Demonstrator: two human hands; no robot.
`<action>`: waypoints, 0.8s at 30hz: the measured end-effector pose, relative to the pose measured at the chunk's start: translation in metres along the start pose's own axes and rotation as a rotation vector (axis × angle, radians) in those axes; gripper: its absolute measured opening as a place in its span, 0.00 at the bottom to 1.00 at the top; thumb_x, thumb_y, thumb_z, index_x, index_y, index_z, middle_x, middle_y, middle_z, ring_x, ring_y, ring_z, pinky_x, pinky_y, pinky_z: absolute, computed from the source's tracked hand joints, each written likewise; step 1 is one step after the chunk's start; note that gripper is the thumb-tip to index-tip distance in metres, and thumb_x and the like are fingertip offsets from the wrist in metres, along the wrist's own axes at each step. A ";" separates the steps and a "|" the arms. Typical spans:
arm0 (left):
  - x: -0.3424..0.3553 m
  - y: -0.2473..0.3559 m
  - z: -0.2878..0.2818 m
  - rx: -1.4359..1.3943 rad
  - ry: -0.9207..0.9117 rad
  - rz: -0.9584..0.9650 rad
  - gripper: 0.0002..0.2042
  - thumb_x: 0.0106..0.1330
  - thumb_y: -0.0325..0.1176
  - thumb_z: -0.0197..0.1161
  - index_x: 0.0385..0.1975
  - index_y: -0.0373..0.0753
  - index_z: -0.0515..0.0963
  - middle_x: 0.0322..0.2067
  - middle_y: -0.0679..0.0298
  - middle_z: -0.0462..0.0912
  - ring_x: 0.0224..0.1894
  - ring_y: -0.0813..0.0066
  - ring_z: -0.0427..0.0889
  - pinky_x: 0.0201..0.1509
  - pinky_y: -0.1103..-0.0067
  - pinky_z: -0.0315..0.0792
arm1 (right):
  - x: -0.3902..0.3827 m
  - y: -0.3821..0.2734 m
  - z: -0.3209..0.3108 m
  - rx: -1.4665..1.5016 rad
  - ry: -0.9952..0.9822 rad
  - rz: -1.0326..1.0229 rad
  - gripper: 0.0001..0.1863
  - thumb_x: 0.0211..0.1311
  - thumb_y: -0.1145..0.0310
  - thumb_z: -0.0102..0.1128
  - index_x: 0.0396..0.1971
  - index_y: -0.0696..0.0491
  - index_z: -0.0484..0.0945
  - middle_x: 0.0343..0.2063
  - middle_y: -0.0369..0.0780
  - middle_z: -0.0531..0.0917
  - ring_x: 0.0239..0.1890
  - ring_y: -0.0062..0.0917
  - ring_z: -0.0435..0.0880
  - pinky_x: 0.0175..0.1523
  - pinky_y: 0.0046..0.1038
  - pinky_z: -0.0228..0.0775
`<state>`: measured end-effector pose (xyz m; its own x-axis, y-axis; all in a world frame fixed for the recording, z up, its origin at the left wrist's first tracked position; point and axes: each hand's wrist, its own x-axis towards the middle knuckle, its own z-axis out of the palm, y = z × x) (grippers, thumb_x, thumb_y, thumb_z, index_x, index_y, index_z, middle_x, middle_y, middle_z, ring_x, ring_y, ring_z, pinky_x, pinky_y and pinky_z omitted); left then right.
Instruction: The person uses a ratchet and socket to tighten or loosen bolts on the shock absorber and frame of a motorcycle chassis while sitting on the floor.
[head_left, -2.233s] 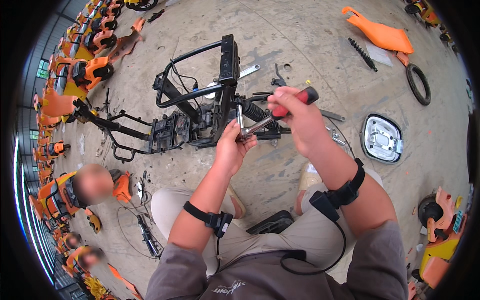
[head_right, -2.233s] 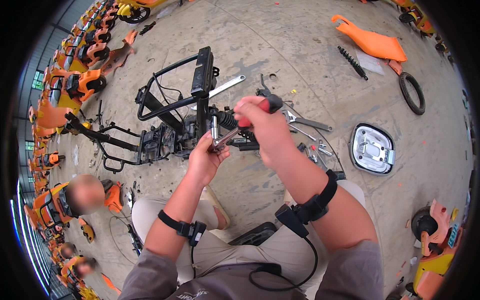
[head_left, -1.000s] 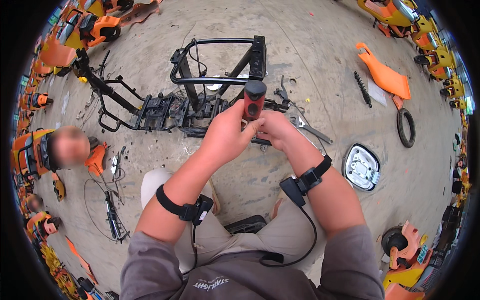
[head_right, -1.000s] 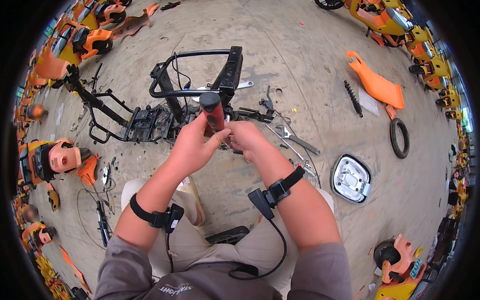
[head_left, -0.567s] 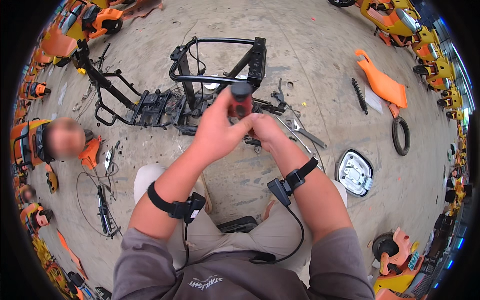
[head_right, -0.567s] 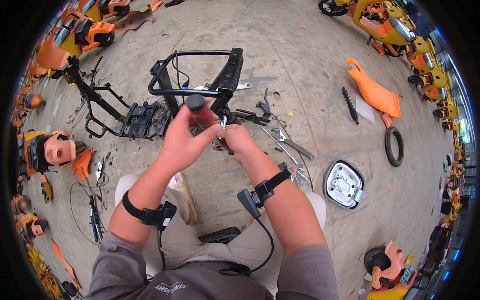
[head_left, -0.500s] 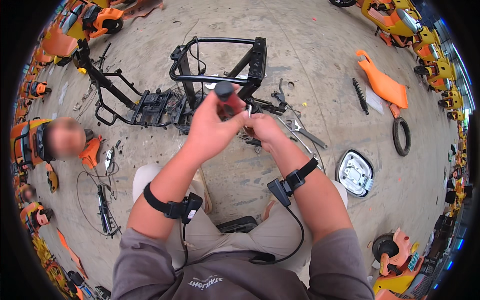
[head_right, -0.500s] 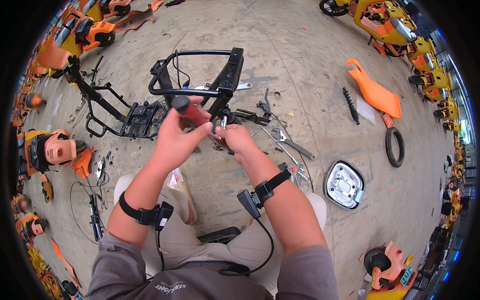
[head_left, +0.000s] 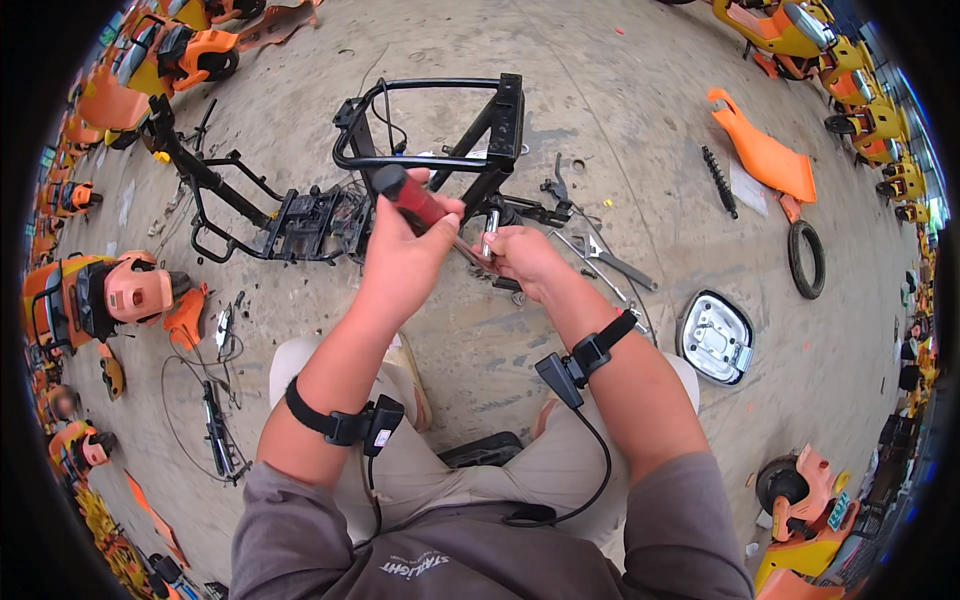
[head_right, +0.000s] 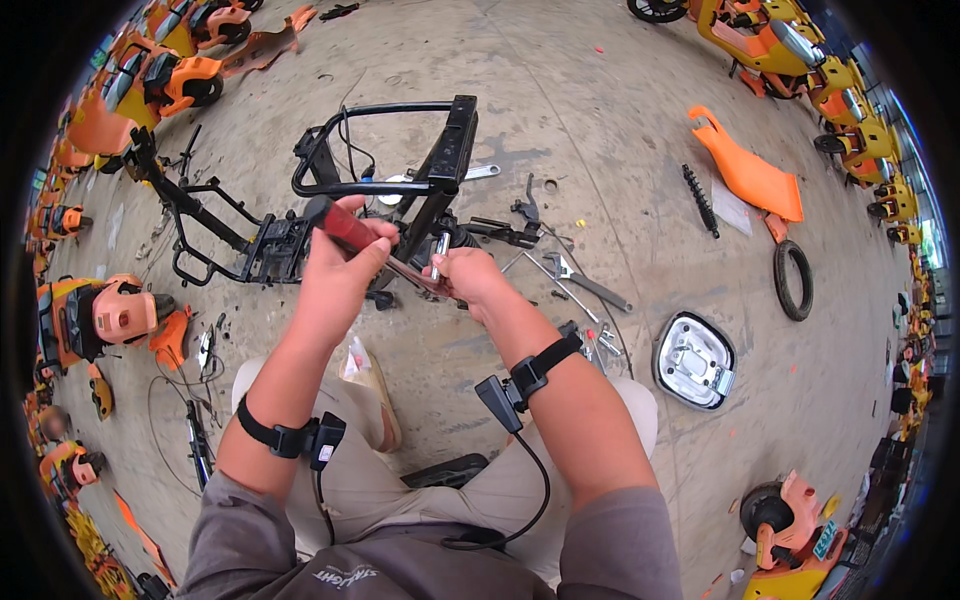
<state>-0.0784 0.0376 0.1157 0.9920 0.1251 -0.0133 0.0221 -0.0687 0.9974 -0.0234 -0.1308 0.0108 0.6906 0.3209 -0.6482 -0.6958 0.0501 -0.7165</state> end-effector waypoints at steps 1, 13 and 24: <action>-0.001 -0.001 0.004 -0.004 0.005 -0.001 0.28 0.66 0.21 0.60 0.65 0.35 0.58 0.47 0.60 0.80 0.51 0.73 0.78 0.59 0.75 0.70 | 0.000 0.001 0.001 0.033 0.023 -0.012 0.10 0.73 0.69 0.52 0.37 0.61 0.78 0.37 0.41 0.84 0.35 0.24 0.82 0.41 0.28 0.77; -0.018 0.009 0.066 0.324 -0.392 0.315 0.22 0.64 0.23 0.63 0.59 0.37 0.69 0.48 0.53 0.79 0.48 0.63 0.81 0.54 0.71 0.75 | 0.036 0.033 -0.032 0.409 -0.278 -0.223 0.30 0.34 0.80 0.67 0.46 0.50 0.77 0.41 0.32 0.80 0.44 0.23 0.79 0.47 0.28 0.71; 0.004 -0.003 -0.007 -0.568 0.240 -0.276 0.15 0.62 0.16 0.54 0.47 0.35 0.67 0.44 0.55 0.79 0.51 0.61 0.80 0.60 0.67 0.71 | -0.003 0.000 -0.003 0.180 -0.013 0.015 0.07 0.70 0.70 0.57 0.42 0.58 0.75 0.36 0.41 0.83 0.33 0.27 0.82 0.40 0.29 0.77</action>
<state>-0.0753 0.0453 0.1132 0.9028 0.2845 -0.3227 0.1371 0.5206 0.8427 -0.0253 -0.1349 0.0118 0.6777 0.3352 -0.6545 -0.7312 0.2133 -0.6479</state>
